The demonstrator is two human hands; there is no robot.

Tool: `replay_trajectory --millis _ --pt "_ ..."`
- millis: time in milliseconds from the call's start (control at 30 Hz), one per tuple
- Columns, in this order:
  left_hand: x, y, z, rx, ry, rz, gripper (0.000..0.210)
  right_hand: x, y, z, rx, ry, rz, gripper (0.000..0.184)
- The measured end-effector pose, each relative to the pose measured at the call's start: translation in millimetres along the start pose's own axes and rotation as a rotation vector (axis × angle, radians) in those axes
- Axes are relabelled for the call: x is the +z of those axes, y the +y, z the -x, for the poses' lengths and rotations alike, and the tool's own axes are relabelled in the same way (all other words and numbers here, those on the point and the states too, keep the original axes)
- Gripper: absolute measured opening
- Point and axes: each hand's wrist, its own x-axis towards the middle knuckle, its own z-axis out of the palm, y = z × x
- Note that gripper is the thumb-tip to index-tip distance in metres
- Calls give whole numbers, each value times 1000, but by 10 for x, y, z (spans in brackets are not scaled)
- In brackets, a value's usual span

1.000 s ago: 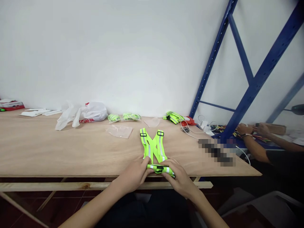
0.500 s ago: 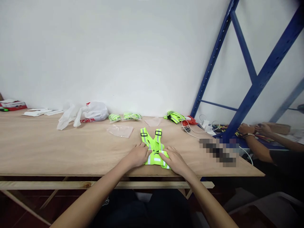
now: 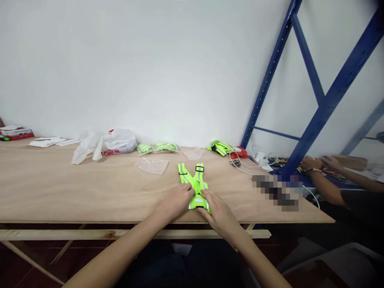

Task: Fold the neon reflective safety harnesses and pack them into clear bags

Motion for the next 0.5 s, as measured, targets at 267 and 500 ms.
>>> replay_trajectory --millis 267,500 --pt "-23 271 525 -31 40 119 34 2 -120 254 -130 41 88 49" --pt "1 242 672 -20 46 206 21 36 -164 282 -172 115 117 36"
